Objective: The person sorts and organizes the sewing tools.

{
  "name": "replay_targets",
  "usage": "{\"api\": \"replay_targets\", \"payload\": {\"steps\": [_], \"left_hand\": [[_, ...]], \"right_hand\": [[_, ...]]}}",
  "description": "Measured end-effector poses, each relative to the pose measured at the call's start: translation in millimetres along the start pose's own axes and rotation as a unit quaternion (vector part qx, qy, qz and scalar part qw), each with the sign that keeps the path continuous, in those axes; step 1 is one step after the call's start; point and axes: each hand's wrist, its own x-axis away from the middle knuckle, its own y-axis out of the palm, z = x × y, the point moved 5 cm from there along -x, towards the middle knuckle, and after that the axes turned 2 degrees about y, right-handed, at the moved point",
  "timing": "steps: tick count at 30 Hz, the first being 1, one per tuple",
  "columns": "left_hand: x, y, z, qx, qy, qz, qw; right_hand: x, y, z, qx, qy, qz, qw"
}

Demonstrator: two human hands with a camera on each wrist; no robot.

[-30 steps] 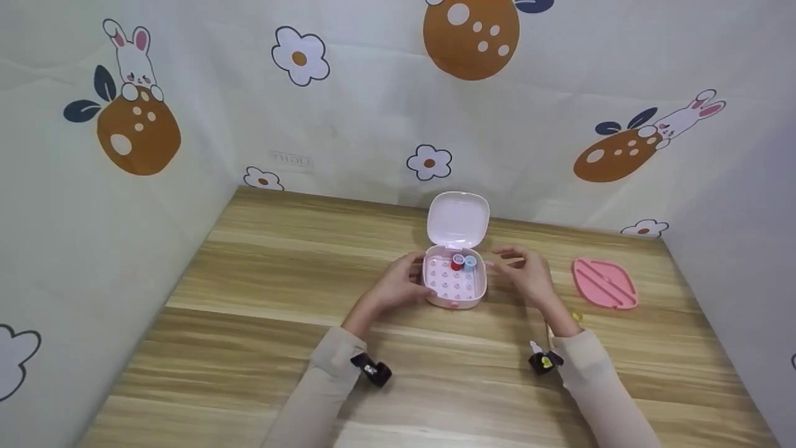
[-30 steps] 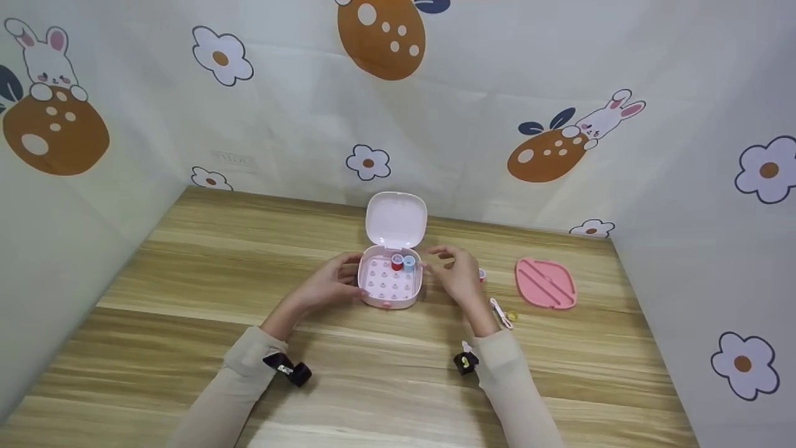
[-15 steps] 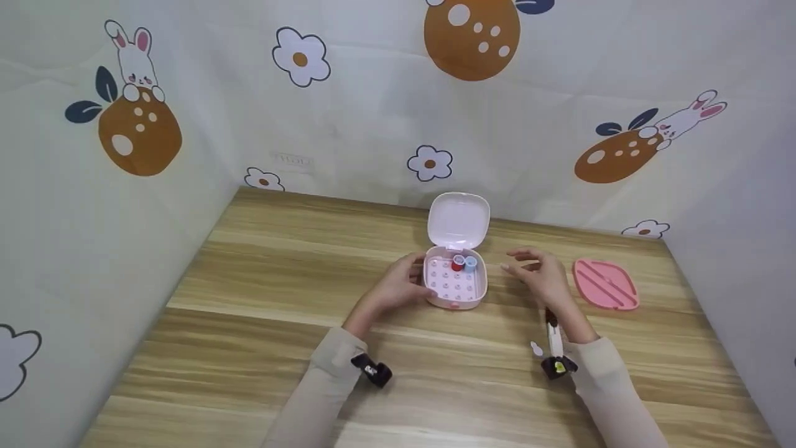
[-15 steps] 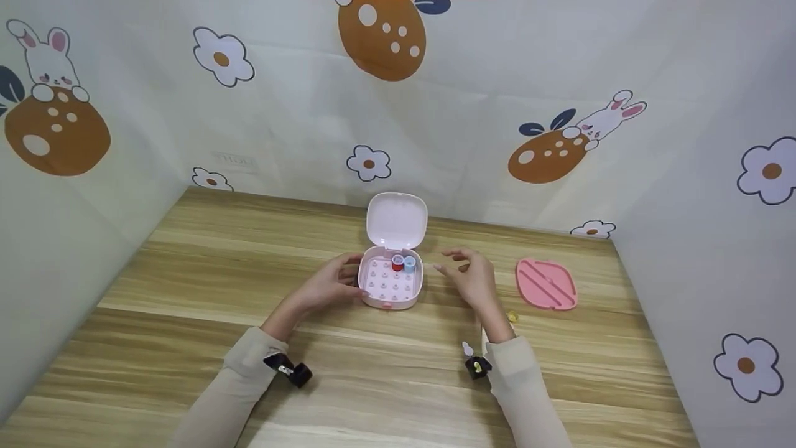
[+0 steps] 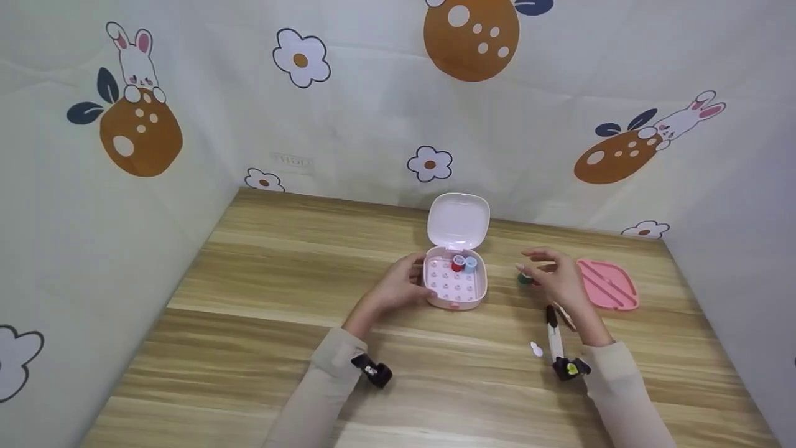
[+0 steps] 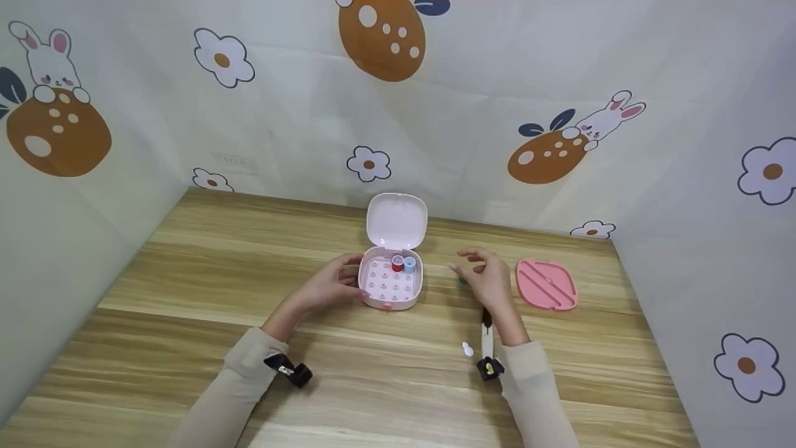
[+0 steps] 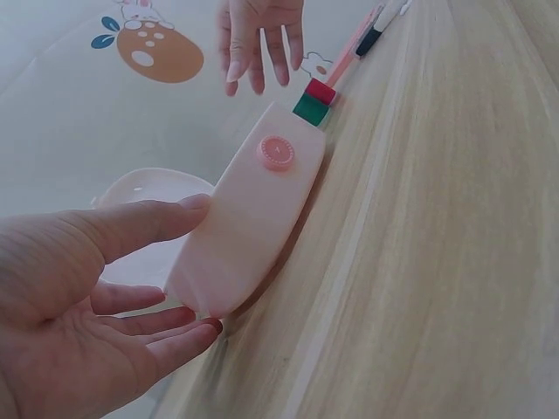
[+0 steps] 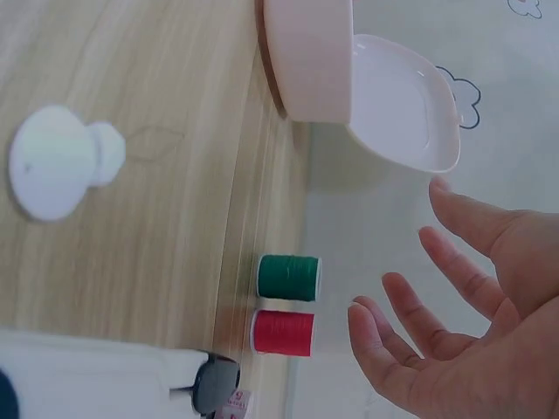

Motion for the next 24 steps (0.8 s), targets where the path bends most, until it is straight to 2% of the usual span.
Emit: {"api": "replay_targets", "payload": {"steps": [5,13,24], "left_hand": [[-0.2,0.4,0.7,0.003,-0.002,0.000,1.0000],[0.2,1.0,0.3,0.017,0.010,-0.003,0.9998],[0.6,0.7,0.6,0.012,0.004,0.000,0.9999]], "right_hand": [[1.9,-7.4,4.0,-0.008,-0.002,-0.005,1.000],[3.1,-16.9,11.7,0.028,-0.005,0.015,0.999],[1.2,-23.2,23.1,0.041,0.003,0.007,0.999]]}}
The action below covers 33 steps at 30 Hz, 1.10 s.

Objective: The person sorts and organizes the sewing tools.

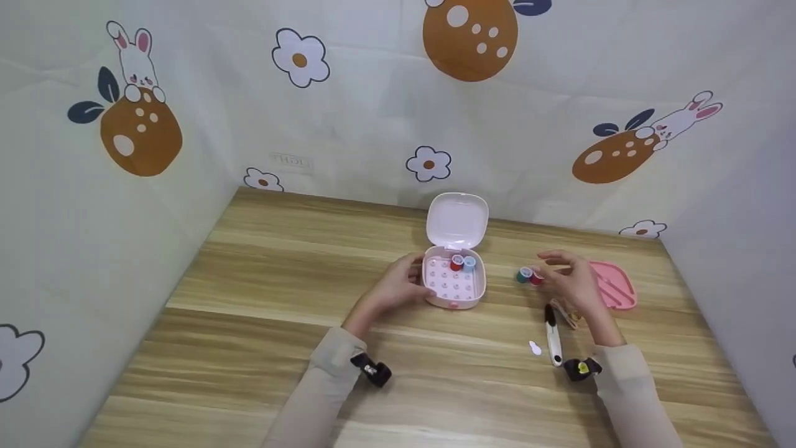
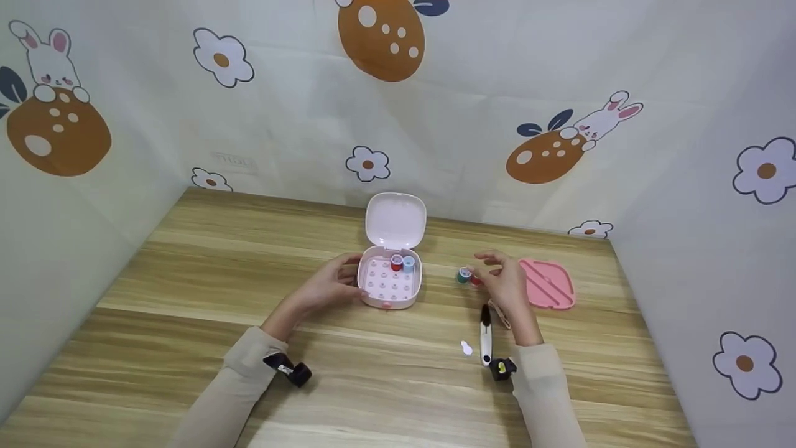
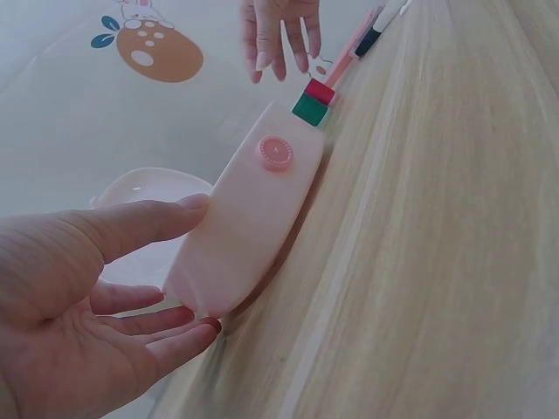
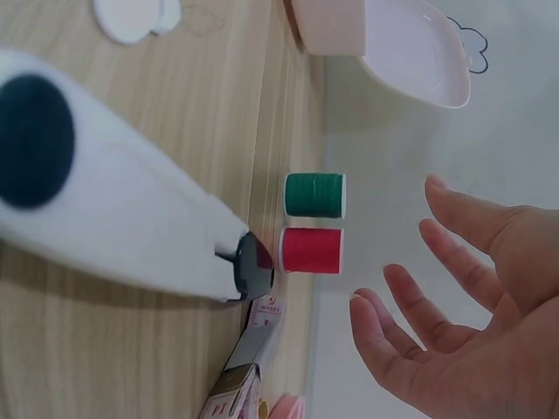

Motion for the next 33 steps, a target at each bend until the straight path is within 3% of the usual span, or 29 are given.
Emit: {"api": "replay_targets", "payload": {"steps": [18,33], "left_hand": [[-1.7,-0.1,-1.9,-0.003,-0.009,-0.003,1.0000],[-0.7,-0.6,-0.7,-0.005,-0.010,-0.003,0.9999]], "right_hand": [[-3.1,-1.1,21.2,-0.008,0.008,-0.054,0.998],[-7.5,0.7,33.8,-0.007,0.003,-0.063,0.998]]}}
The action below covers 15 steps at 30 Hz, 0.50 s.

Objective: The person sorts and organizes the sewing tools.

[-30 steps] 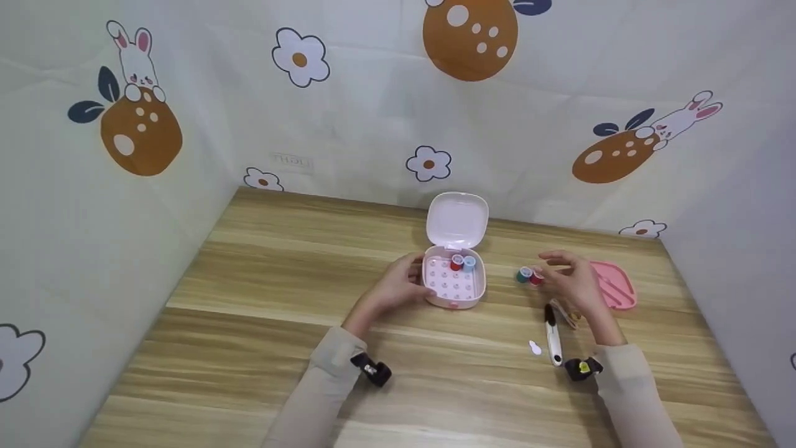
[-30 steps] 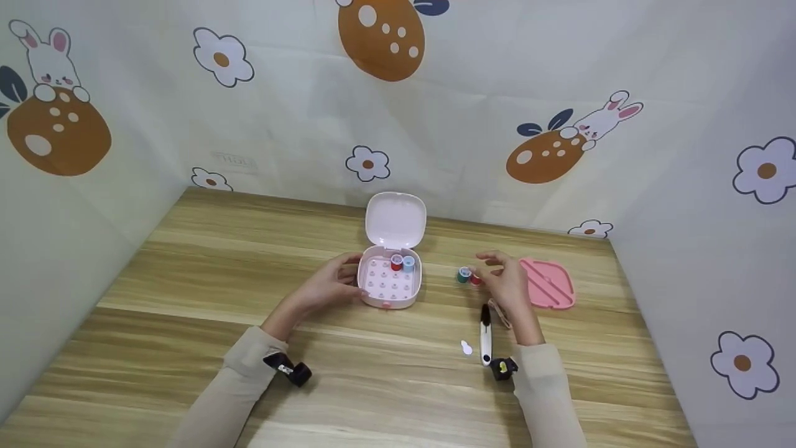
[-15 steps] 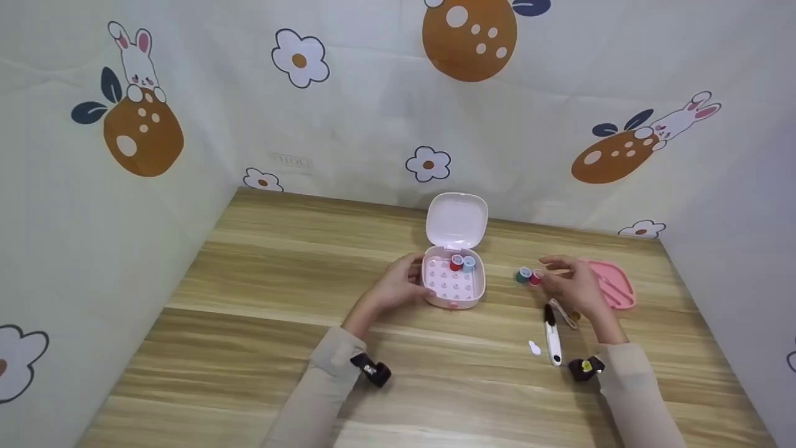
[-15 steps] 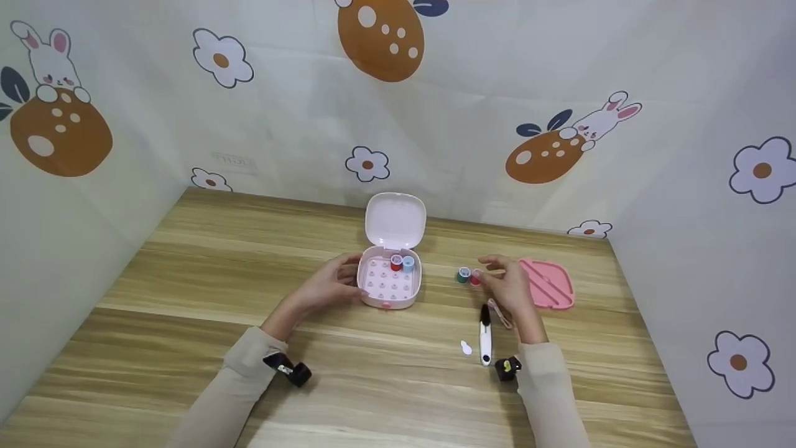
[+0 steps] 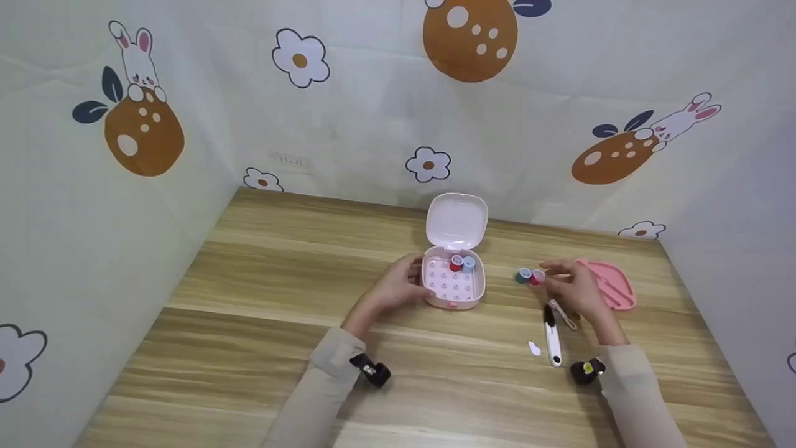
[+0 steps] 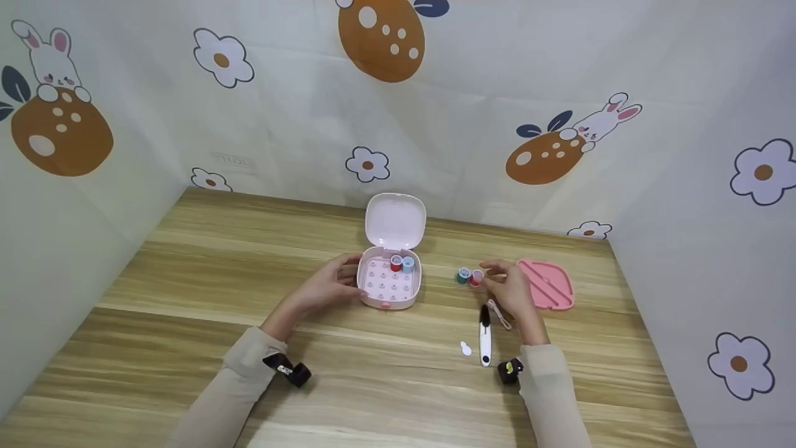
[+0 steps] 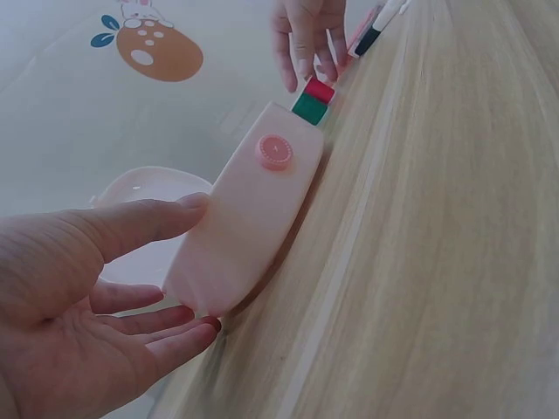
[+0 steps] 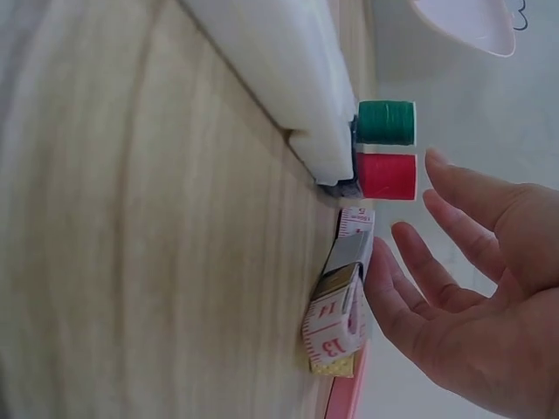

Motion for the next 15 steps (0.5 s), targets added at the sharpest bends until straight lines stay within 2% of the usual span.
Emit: {"api": "replay_targets", "payload": {"steps": [7,15], "left_hand": [[0.6,0.1,0.2,0.006,0.006,0.000,1.0000],[1.6,0.7,0.9,0.007,0.021,0.000,0.9997]], "right_hand": [[-1.2,1.4,3.8,0.012,-0.001,0.005,1.000],[-1.0,1.7,5.0,0.016,-0.023,0.009,1.000]]}}
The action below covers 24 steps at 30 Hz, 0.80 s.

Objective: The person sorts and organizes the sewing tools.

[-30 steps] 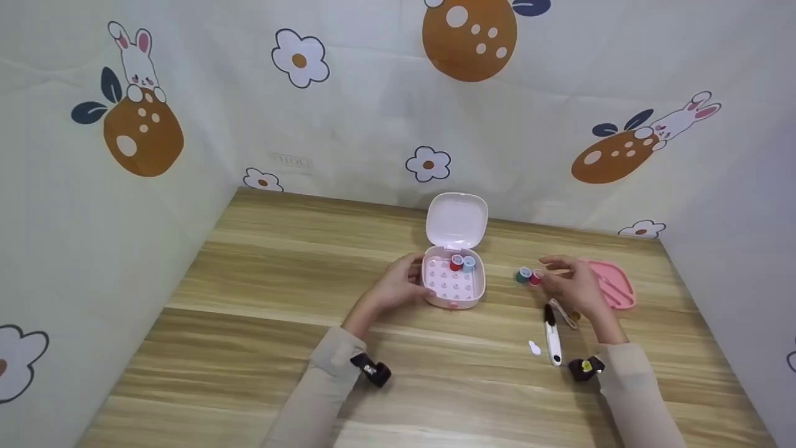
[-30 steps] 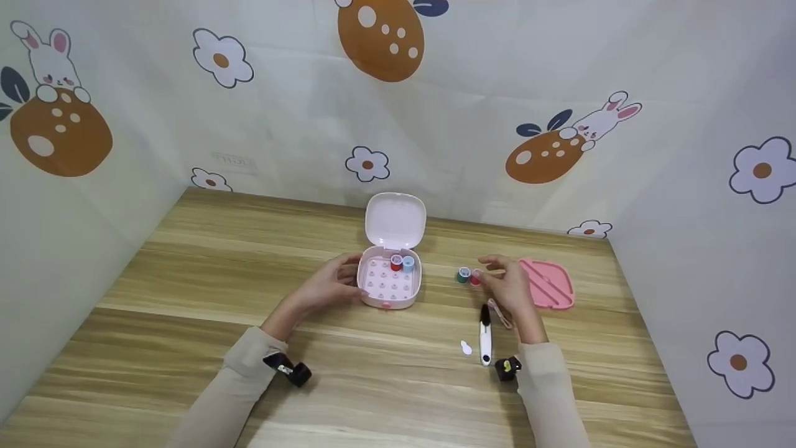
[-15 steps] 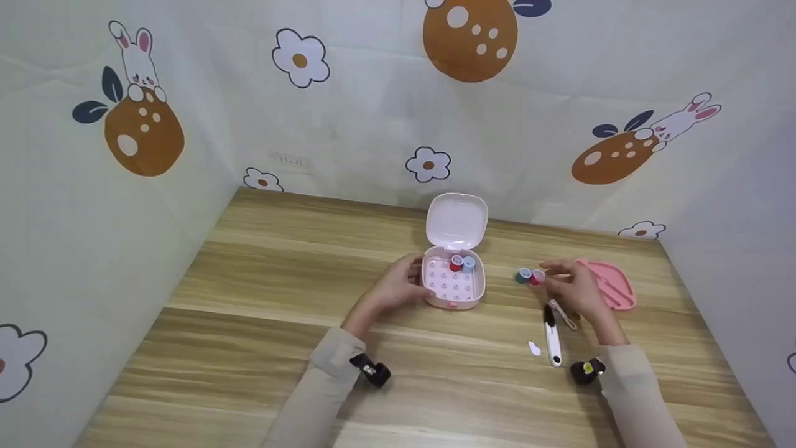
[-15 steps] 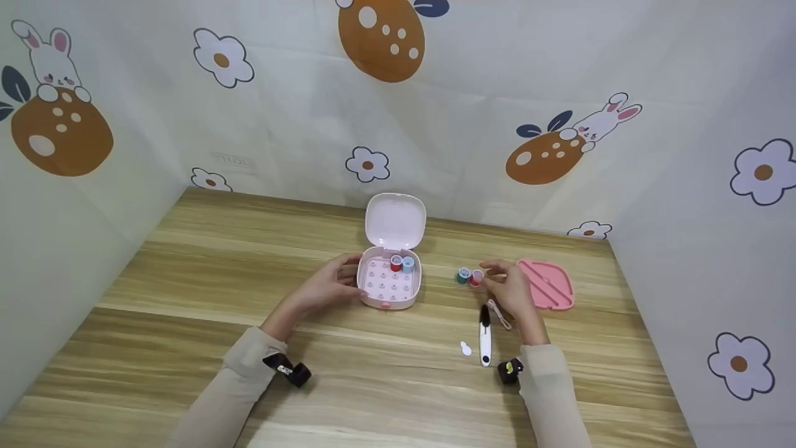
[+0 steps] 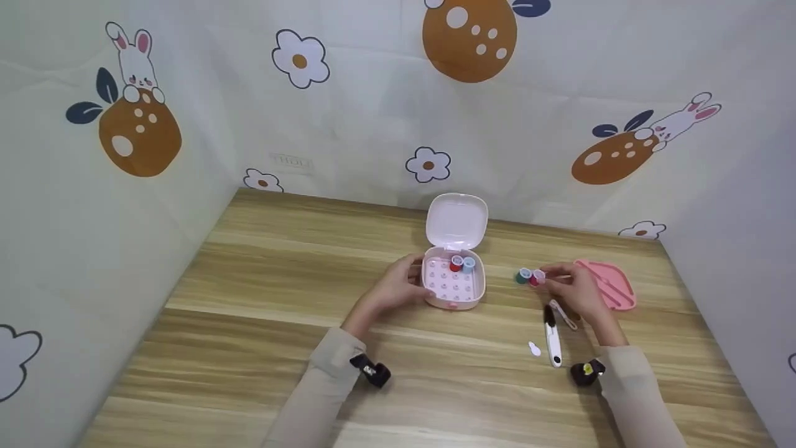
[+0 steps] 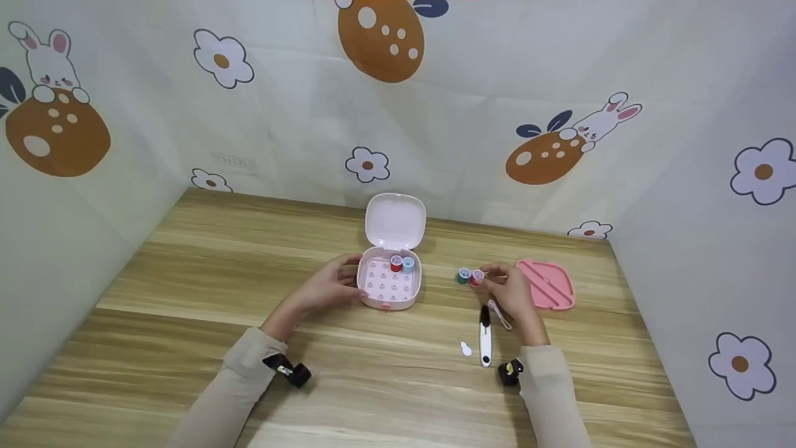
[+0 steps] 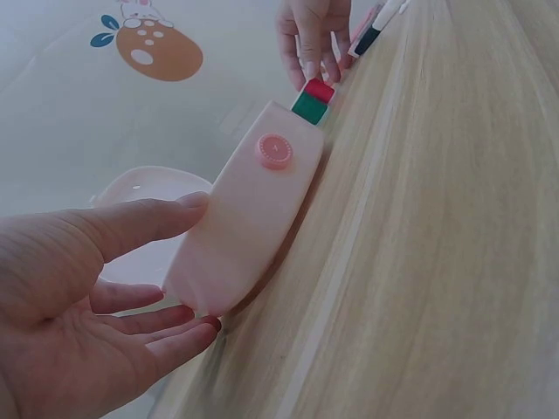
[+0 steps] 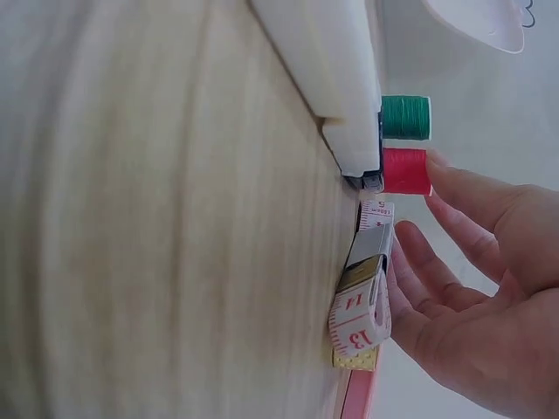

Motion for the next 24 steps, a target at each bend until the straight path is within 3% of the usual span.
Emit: {"api": "replay_targets", "payload": {"steps": [24], "left_hand": [[0.8,-0.4,2.0,-0.003,-0.008,0.003,1.0000]], "right_hand": [[2.7,-5.9,-2.0,-0.003,0.043,-0.003,0.999]]}}
